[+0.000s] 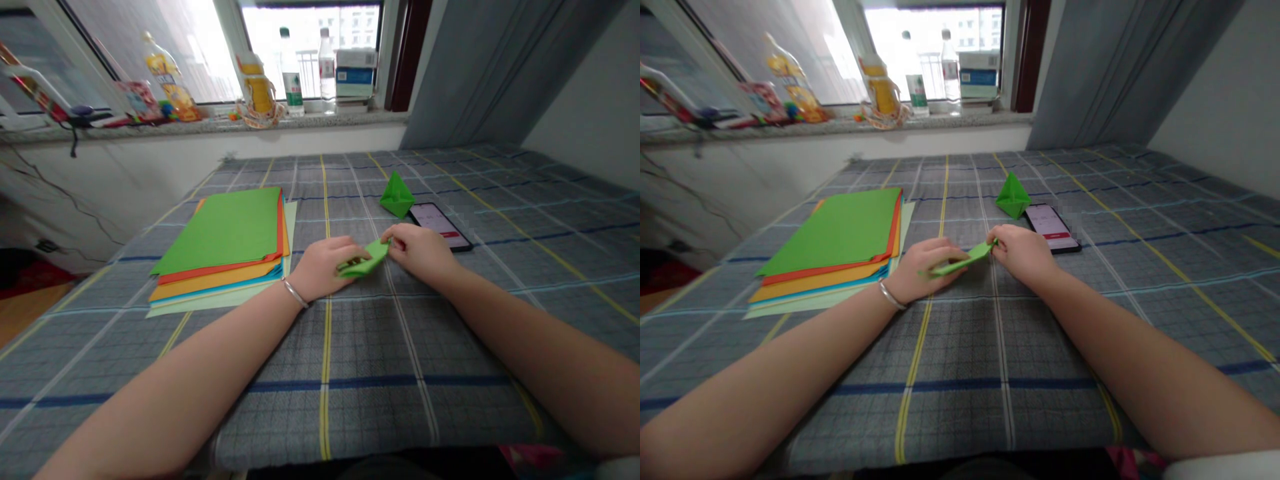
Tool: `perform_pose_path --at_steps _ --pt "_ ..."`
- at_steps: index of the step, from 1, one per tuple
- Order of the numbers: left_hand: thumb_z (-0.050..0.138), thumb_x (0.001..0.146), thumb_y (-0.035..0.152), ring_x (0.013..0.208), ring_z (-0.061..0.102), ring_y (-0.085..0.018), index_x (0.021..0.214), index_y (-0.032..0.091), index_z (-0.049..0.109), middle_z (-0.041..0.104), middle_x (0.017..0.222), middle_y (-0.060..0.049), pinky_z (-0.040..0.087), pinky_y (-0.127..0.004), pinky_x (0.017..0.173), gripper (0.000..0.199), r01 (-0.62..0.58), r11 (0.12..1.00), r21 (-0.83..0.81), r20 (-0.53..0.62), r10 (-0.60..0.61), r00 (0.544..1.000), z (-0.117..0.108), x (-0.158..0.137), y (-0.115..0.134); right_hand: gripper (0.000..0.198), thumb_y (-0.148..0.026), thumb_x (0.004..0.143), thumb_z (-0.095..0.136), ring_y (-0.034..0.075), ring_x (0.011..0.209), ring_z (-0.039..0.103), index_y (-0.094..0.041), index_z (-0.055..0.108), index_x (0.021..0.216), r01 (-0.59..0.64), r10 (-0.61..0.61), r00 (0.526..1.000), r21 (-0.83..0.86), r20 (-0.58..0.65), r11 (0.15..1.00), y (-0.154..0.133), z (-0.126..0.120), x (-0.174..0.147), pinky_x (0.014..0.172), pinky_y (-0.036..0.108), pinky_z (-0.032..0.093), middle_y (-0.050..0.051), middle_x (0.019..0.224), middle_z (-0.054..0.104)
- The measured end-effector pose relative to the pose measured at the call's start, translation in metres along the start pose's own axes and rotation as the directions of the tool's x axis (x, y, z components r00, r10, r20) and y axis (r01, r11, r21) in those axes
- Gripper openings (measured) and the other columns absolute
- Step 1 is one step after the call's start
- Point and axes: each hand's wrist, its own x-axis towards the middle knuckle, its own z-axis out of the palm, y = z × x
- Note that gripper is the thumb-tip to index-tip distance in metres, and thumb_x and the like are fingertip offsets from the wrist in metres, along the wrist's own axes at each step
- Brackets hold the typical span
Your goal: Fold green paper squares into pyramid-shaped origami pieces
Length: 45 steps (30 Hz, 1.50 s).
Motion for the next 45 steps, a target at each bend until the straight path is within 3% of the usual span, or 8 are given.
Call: perform_pose_path --at_steps 3,6,12,18,22,32,38,45 --pt "0.05 0.09 0.021 0.092 0.063 -0.017 0.114 0.021 0.064 0.067 0.104 -0.006 0.051 -0.03 0.081 0.028 -0.21 0.968 0.14 0.191 0.182 0.965 -0.001 0.001 0.007 0.019 -0.02 0.082 0.057 0.02 0.08 0.064 -0.022 0.069 0.096 0.028 -0.031 0.999 0.078 0.037 0.997 0.004 0.007 0.001 0.065 0.031 0.045 0.003 0.089 0.072" --pt "0.053 0.09 0.025 0.102 0.061 -0.02 0.12 0.022 0.062 0.065 0.114 -0.006 0.049 -0.034 0.09 0.032 -0.302 0.941 0.153 0.322 0.242 0.915 -0.001 0.004 0.01 0.027 -0.021 0.084 0.056 0.024 0.099 0.063 -0.021 0.07 0.107 0.145 -0.156 0.986 0.151 0.065 0.978 0.011 0.018 0.003 0.087 0.039 0.049 0.007 0.105 0.073" --pt "0.059 0.089 0.044 0.119 0.055 -0.025 0.125 0.022 0.061 0.063 0.128 -0.007 0.043 -0.041 0.103 0.042 -0.291 0.956 0.03 0.376 0.259 0.89 0.0 0.007 0.012 0.037 -0.02 0.088 0.049 0.025 0.114 0.06 -0.018 0.066 0.121 0.211 -0.249 0.957 0.232 0.147 0.949 0.017 0.032 0.006 0.102 0.046 0.043 0.009 0.12 0.07" --pt "0.057 0.091 0.033 0.133 0.046 -0.024 0.135 0.019 0.054 0.058 0.137 -0.01 0.036 -0.044 0.113 0.046 -0.265 0.963 -0.039 0.365 0.261 0.894 0.008 0.005 0.012 0.042 -0.027 0.095 0.038 0.025 0.125 0.055 -0.021 0.062 0.129 0.16 -0.218 0.959 0.288 0.182 0.944 0.012 0.028 0.007 0.109 0.054 0.035 0.009 0.13 0.064" --pt "0.054 0.093 0.034 0.135 0.044 -0.023 0.137 0.018 0.051 0.058 0.136 -0.01 0.034 -0.044 0.115 0.047 -0.221 0.975 -0.021 0.37 0.213 0.905 0.013 0.003 0.01 0.043 -0.034 0.096 0.038 0.024 0.124 0.056 -0.02 0.062 0.128 0.136 -0.205 0.963 0.341 0.177 0.93 0.012 0.026 0.006 0.106 0.05 0.041 0.011 0.131 0.064" --pt "0.055 0.091 0.043 0.116 0.055 -0.027 0.13 0.016 0.058 0.062 0.128 -0.01 0.042 -0.045 0.103 0.048 0.094 0.951 0.295 0.24 -0.169 0.956 0.011 0.002 0.013 0.04 -0.036 0.097 0.037 0.024 0.115 0.061 -0.018 0.068 0.115 0.104 -0.172 0.976 0.404 0.136 0.909 0.009 0.017 0.003 0.101 0.045 0.045 0.01 0.119 0.07" --pt "0.057 0.089 0.043 0.11 0.056 -0.026 0.124 0.017 0.061 0.065 0.119 -0.01 0.045 -0.045 0.099 0.044 0.152 0.932 0.329 0.191 -0.223 0.956 0.012 0.001 0.012 0.035 -0.037 0.091 0.051 0.022 0.111 0.062 -0.02 0.065 0.118 0.174 -0.261 0.952 0.42 0.16 0.891 0.008 0.004 -0.001 0.099 0.041 0.046 0.008 0.118 0.069" --pt "0.057 0.088 0.039 0.112 0.054 -0.027 0.12 0.014 0.063 0.064 0.117 -0.011 0.042 -0.045 0.104 0.041 0.174 0.941 0.292 0.189 -0.235 0.954 0.014 0.001 0.009 0.039 -0.035 0.079 0.068 0.025 0.106 0.061 -0.02 0.065 0.115 0.355 -0.412 0.886 0.263 0.211 0.897 0.005 -0.008 -0.004 0.094 0.04 0.047 0.009 0.113 0.068"
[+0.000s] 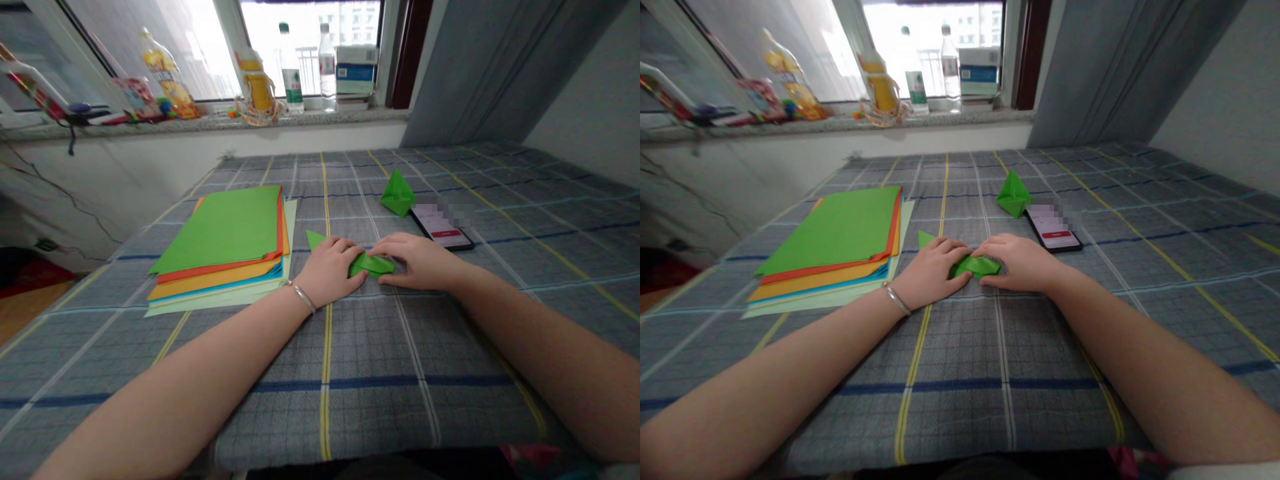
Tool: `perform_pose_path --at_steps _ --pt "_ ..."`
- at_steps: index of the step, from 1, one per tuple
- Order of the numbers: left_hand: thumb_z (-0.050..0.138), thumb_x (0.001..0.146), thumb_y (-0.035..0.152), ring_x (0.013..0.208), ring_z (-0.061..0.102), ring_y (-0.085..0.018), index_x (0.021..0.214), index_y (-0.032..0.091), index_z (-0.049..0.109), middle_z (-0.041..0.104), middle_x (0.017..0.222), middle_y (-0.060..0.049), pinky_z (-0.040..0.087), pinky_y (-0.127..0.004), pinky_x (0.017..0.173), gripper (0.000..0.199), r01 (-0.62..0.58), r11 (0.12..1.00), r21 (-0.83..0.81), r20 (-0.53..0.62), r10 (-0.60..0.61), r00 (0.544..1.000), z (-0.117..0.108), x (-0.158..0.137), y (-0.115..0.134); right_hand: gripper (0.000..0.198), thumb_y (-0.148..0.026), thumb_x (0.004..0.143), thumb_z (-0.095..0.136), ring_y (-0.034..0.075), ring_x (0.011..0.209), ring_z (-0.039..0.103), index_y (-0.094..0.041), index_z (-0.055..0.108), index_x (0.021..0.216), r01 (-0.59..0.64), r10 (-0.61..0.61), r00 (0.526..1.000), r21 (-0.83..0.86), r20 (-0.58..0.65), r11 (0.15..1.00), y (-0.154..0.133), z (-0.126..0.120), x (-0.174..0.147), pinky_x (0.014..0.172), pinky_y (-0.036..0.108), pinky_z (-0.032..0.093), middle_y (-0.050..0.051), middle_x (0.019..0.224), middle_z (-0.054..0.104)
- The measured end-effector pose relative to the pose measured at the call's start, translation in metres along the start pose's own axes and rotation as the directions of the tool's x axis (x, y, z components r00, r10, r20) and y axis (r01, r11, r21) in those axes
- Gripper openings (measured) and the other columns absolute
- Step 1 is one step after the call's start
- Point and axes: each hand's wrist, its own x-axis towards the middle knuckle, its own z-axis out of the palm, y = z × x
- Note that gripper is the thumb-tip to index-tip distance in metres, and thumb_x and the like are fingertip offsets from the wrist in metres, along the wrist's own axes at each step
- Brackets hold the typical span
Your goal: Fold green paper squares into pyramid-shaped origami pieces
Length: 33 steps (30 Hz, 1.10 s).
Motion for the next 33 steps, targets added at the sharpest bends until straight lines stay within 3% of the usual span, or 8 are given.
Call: perform_pose_path --at_steps 5,10,15,21,26,33 --pt "0.06 0.084 0.031 0.118 0.053 -0.027 0.122 0.007 0.06 0.053 0.126 -0.017 0.042 -0.041 0.107 0.045 0.046 0.99 -0.136 0.002 -0.046 0.999 0.005 0.0 -0.002 0.017 -0.023 0.085 0.059 0.021 0.088 0.063 -0.019 0.067 0.099 -0.036 0.039 0.998 -0.054 0.051 0.998 -0.001 0.0 0.002 0.079 0.033 0.048 0.006 0.093 0.068" --pt "0.056 0.088 0.025 0.115 0.053 -0.025 0.125 0.009 0.057 0.057 0.121 -0.015 0.043 -0.042 0.106 0.041 -0.087 0.984 -0.158 0.026 0.092 0.995 0.005 0.001 -0.004 0.012 -0.025 0.087 0.057 0.021 0.085 0.062 -0.019 0.068 0.09 -0.044 0.054 0.995 -0.11 0.088 0.993 -0.003 -0.001 0.003 0.076 0.031 0.046 0.005 0.088 0.066" --pt "0.047 0.096 0.025 0.111 0.053 -0.022 0.122 0.013 0.06 0.061 0.116 -0.012 0.043 -0.042 0.104 0.032 -0.165 0.976 -0.142 0.009 0.168 0.986 0.004 0.003 -0.005 0.014 -0.025 0.089 0.056 0.02 0.085 0.063 -0.019 0.067 0.095 -0.09 0.1 0.992 -0.122 0.075 0.988 -0.006 -0.001 0.003 0.076 0.03 0.045 0.005 0.09 0.068" --pt "0.046 0.095 0.015 0.106 0.056 -0.02 0.117 0.016 0.064 0.067 0.114 -0.007 0.045 -0.04 0.102 0.028 -0.188 0.976 -0.107 -0.006 0.188 0.982 0.007 0.006 -0.012 0.021 -0.022 0.088 0.056 0.019 0.076 0.066 -0.018 0.059 0.108 -0.192 0.2 0.98 -0.2 0.016 0.961 -0.009 0.0 0.002 0.065 0.028 0.042 0.005 0.088 0.071" --pt "0.049 0.094 0.017 0.108 0.057 -0.022 0.113 0.016 0.065 0.067 0.114 -0.008 0.047 -0.041 0.101 0.025 -0.207 0.975 -0.078 -0.047 0.204 0.978 0.009 0.006 -0.013 0.023 -0.02 0.093 0.049 0.019 0.084 0.068 -0.022 0.06 0.112 -0.092 0.098 0.995 -0.264 0.009 0.96 -0.009 -0.003 0.001 0.067 0.028 0.043 0.003 0.1 0.072" --pt "0.046 0.091 0.012 0.106 0.061 -0.021 0.113 0.015 0.056 0.06 0.126 -0.011 0.053 -0.037 0.089 0.024 -0.266 0.961 -0.077 -0.059 0.262 0.963 0.004 0.006 -0.006 0.02 -0.015 0.089 0.049 0.016 0.088 0.066 -0.024 0.067 0.088 0.011 0.005 0.999 -0.293 0.054 0.956 -0.004 -0.003 -0.002 0.068 0.026 0.044 -0.001 0.118 0.067"
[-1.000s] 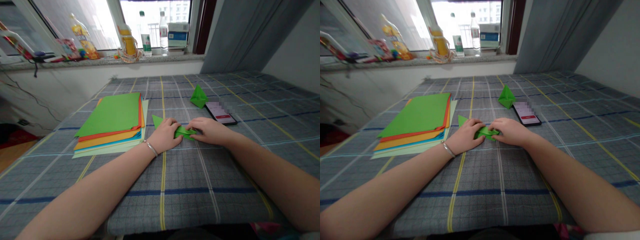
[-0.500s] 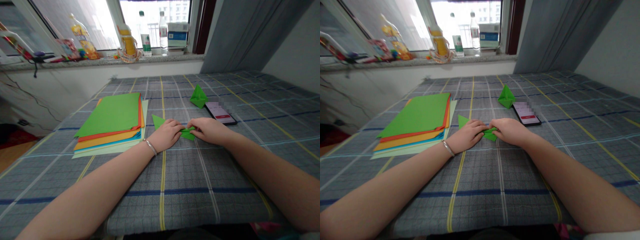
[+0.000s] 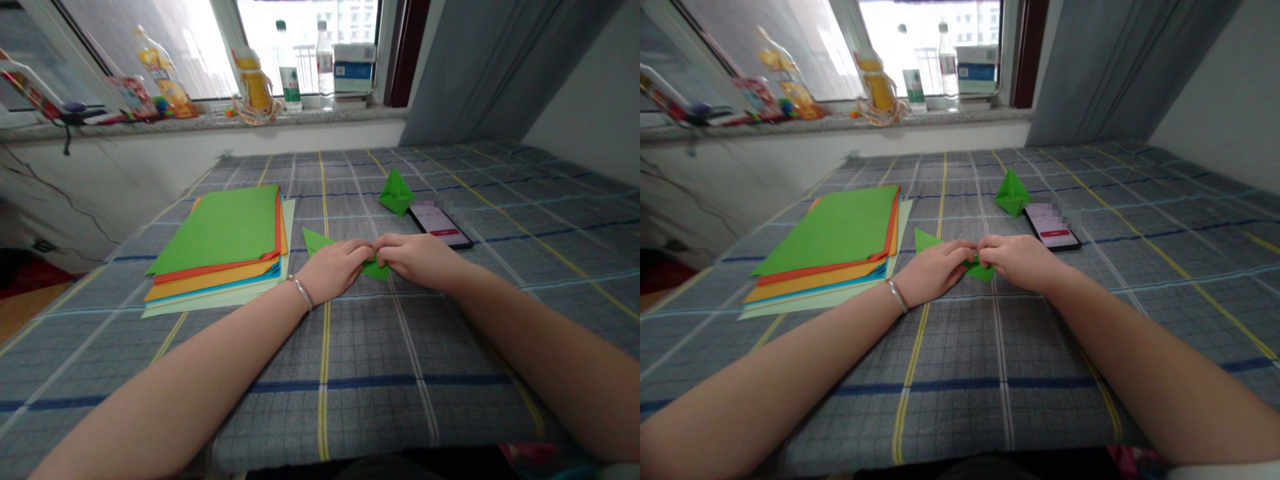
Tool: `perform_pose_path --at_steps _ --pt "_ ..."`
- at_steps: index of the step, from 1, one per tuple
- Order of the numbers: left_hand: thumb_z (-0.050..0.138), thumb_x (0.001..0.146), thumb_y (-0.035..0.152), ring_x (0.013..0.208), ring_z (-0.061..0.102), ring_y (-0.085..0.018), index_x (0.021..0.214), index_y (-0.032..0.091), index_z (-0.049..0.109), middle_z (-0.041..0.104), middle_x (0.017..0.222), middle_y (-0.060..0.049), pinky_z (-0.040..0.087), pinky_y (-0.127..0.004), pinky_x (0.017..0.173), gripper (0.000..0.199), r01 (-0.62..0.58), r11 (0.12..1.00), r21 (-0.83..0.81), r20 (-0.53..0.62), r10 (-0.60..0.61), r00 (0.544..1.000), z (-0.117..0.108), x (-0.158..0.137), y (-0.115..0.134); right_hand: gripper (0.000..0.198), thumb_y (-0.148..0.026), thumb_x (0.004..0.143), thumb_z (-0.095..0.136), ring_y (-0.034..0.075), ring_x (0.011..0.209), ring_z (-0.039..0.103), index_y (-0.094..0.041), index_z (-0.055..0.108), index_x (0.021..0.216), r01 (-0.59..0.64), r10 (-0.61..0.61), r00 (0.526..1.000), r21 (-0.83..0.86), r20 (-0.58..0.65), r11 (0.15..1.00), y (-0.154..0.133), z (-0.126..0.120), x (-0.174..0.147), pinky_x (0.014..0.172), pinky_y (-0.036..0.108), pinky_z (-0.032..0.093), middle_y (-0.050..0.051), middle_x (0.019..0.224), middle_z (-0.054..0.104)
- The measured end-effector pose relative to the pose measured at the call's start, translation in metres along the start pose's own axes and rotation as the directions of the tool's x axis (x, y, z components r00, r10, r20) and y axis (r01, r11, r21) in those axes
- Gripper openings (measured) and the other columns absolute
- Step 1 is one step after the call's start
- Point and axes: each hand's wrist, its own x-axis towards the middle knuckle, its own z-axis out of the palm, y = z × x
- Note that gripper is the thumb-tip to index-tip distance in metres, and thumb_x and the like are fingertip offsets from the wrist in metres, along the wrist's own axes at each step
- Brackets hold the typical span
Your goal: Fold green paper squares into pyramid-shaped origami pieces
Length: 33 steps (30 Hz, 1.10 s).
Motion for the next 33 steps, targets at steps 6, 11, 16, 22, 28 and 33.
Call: perform_pose_path --at_steps 6,11,16,22,28,33 --pt "0.044 0.094 0.015 0.105 0.061 -0.021 0.101 0.016 0.06 0.066 0.113 -0.009 0.051 -0.038 0.092 0.017 -0.029 0.999 0.036 0.045 0.027 0.999 0.0 0.0 -0.004 0.022 -0.012 0.086 0.048 0.018 0.093 0.065 -0.022 0.068 0.089 -0.019 0.015 0.999 0.085 0.051 0.996 0.002 0.0 0.002 0.079 0.029 0.047 0.004 0.114 0.067" --pt "0.046 0.093 0.015 0.102 0.061 -0.021 0.102 0.015 0.06 0.067 0.106 -0.008 0.049 -0.037 0.093 0.017 0.025 1.0 -0.004 0.085 -0.025 0.996 0.002 0.0 -0.006 0.028 -0.012 0.076 0.055 0.022 0.101 0.063 -0.019 0.066 0.1 -0.033 0.018 0.992 0.121 0.125 0.992 -0.003 -0.009 0.001 0.086 0.033 0.048 0.007 0.108 0.068" --pt "0.044 0.093 0.014 0.097 0.06 -0.02 0.103 0.016 0.06 0.067 0.102 -0.006 0.048 -0.036 0.092 0.019 0.047 0.998 -0.046 0.09 -0.043 0.995 0.003 0.0 -0.008 0.036 -0.015 0.075 0.057 0.024 0.105 0.063 -0.023 0.064 0.11 -0.063 0.06 0.989 0.018 0.136 0.998 -0.011 -0.014 -0.001 0.079 0.033 0.05 0.006 0.13 0.06" --pt "0.046 0.091 0.014 0.096 0.06 -0.02 0.103 0.018 0.06 0.066 0.101 -0.006 0.047 -0.038 0.094 0.018 0.062 0.995 -0.075 0.086 -0.055 0.995 0.004 0.001 -0.01 0.017 -0.024 0.085 0.057 0.021 0.098 0.064 -0.023 0.068 0.098 -0.086 0.089 0.991 -0.027 0.101 0.996 -0.014 -0.008 0.002 0.074 0.03 0.048 0.005 0.122 0.064" --pt "0.049 0.091 0.016 0.098 0.059 -0.02 0.104 0.017 0.06 0.066 0.101 -0.007 0.047 -0.037 0.095 0.017 0.073 0.994 -0.078 0.086 -0.066 0.994 0.006 0.001 -0.011 0.02 -0.032 0.093 0.053 0.019 0.092 0.065 -0.022 0.069 0.093 -0.139 0.14 0.99 -0.042 0.028 0.989 -0.018 0.0 0.007 0.071 0.029 0.046 0.004 0.114 0.067" --pt "0.053 0.089 0.017 0.099 0.059 -0.021 0.104 0.016 0.06 0.066 0.102 -0.007 0.048 -0.038 0.094 0.017 0.101 0.992 -0.07 0.076 -0.096 0.992 0.006 0.001 -0.01 0.019 -0.033 0.091 0.054 0.019 0.092 0.065 -0.022 0.07 0.093 -0.207 0.206 0.978 -0.038 -0.022 0.978 -0.021 0.005 0.008 0.069 0.03 0.046 0.003 0.111 0.068"
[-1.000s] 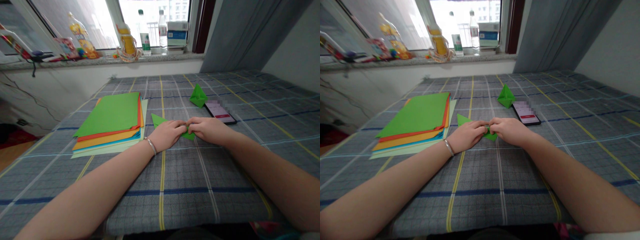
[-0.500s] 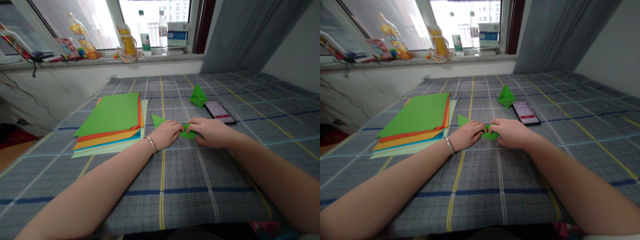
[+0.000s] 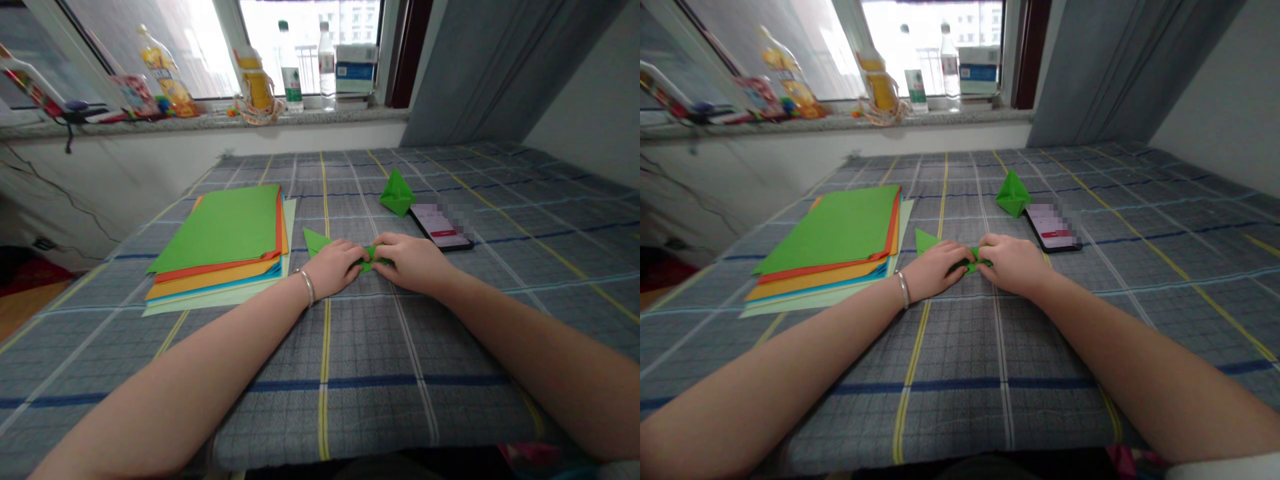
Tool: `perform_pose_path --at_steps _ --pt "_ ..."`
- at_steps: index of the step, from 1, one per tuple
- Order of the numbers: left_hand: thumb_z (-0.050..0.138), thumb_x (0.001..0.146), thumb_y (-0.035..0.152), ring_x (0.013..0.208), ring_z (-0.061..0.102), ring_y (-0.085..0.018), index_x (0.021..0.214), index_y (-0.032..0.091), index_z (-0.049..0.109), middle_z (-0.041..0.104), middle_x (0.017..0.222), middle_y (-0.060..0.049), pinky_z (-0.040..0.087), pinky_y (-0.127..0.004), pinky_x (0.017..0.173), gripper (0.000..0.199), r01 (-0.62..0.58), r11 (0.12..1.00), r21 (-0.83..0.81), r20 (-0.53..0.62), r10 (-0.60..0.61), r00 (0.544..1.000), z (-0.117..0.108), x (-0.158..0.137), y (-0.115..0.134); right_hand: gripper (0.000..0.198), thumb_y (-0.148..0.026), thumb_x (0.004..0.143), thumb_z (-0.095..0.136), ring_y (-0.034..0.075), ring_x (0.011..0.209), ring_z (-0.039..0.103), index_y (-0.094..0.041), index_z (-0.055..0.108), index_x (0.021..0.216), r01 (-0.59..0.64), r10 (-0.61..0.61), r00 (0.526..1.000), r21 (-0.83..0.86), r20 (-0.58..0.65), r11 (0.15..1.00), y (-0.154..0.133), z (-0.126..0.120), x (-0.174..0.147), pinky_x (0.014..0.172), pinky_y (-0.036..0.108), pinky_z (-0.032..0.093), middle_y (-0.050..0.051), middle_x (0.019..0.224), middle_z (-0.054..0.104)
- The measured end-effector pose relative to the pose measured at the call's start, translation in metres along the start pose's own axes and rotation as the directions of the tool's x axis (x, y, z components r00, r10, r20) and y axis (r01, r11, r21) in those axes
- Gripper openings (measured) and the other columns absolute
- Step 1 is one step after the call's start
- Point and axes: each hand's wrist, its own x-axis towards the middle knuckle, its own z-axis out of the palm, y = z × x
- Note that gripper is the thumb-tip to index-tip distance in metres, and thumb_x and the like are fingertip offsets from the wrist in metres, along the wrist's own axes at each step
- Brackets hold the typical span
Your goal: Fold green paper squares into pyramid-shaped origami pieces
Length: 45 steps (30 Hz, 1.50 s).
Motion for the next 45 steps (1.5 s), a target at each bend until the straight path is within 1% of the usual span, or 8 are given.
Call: perform_pose_path --at_steps 9,13,17,23,28,35,39,45 --pt "0.055 0.087 0.016 0.1 0.059 -0.022 0.104 0.016 0.06 0.066 0.103 -0.008 0.047 -0.038 0.094 0.017 0.013 1.0 -0.013 -0.006 -0.013 1.0 0.0 0.0 0.001 0.013 -0.034 0.085 0.063 0.021 0.094 0.064 -0.021 0.064 0.085 -0.084 0.084 0.996 -0.003 0.007 0.996 -0.001 0.005 0.003 0.066 0.029 0.044 0.003 0.107 0.067" --pt "0.055 0.087 0.016 0.101 0.058 -0.022 0.106 0.016 0.058 0.066 0.105 -0.009 0.047 -0.039 0.094 0.019 0.016 1.0 -0.019 -0.004 -0.016 1.0 0.0 0.0 0.001 0.02 -0.035 0.083 0.065 0.022 0.088 0.064 -0.022 0.058 0.096 -0.166 0.166 0.986 -0.005 -0.019 0.986 -0.003 0.006 0.004 0.062 0.029 0.04 0.004 0.096 0.068" --pt "0.054 0.088 0.016 0.102 0.058 -0.022 0.108 0.017 0.058 0.065 0.107 -0.009 0.047 -0.039 0.095 0.02 -0.006 1.0 0.006 -0.001 0.006 1.0 -0.001 0.0 0.001 0.03 -0.037 0.082 0.064 0.024 0.084 0.066 -0.022 0.054 0.106 -0.23 0.23 0.972 0.0 -0.041 0.973 -0.004 0.007 0.004 0.058 0.029 0.037 0.005 0.098 0.069" --pt "0.049 0.091 0.016 0.104 0.058 -0.021 0.113 0.016 0.061 0.066 0.111 -0.009 0.047 -0.039 0.097 0.025 -0.076 0.993 0.091 0.034 0.074 0.997 -0.002 0.001 0.002 0.027 -0.035 0.087 0.058 0.023 0.085 0.067 -0.022 0.053 0.111 -0.255 0.255 0.966 0.015 -0.045 0.967 -0.004 0.006 0.004 0.057 0.03 0.036 0.004 0.104 0.07" --pt "0.048 0.094 0.022 0.103 0.059 -0.022 0.11 0.02 0.065 0.066 0.115 -0.007 0.044 -0.042 0.097 0.023 -0.077 0.975 0.207 0.036 0.071 0.997 -0.003 0.0 0.004 0.024 -0.031 0.084 0.059 0.022 0.082 0.066 -0.024 0.056 0.107 -0.262 0.262 0.965 0.009 -0.028 0.965 -0.002 0.008 0.004 0.056 0.029 0.035 0.003 0.1 0.07" --pt "0.047 0.096 0.025 0.107 0.059 -0.024 0.12 0.024 0.063 0.066 0.116 -0.006 0.039 -0.05 0.103 0.029 -0.068 0.955 0.289 0.051 0.055 0.997 -0.005 -0.002 0.008 0.021 -0.028 0.082 0.059 0.02 0.081 0.065 -0.024 0.058 0.102 -0.261 0.262 0.965 0.037 -0.024 0.965 0.0 0.008 0.004 0.056 0.029 0.034 0.001 0.094 0.07" --pt "0.048 0.095 0.022 0.104 0.058 -0.023 0.12 0.021 0.063 0.064 0.118 -0.008 0.046 -0.043 0.096 0.03 -0.071 0.97 0.234 0.062 0.058 0.996 -0.003 -0.002 0.005 0.02 -0.027 0.082 0.059 0.021 0.086 0.065 -0.023 0.059 0.102 -0.247 0.247 0.969 0.038 -0.001 0.968 0.0 0.007 0.004 0.059 0.029 0.037 0.002 0.098 0.07" --pt "0.051 0.091 0.015 0.104 0.059 -0.02 0.102 0.016 0.065 0.064 0.115 -0.009 0.048 -0.037 0.097 0.018 -0.103 0.994 0.034 0.002 0.103 0.995 0.001 -0.001 -0.003 0.014 -0.027 0.084 0.057 0.021 0.091 0.064 -0.023 0.062 0.097 -0.192 0.19 0.981 0.056 0.027 0.98 0.002 0.006 0.004 0.065 0.029 0.041 0.002 0.1 0.069"
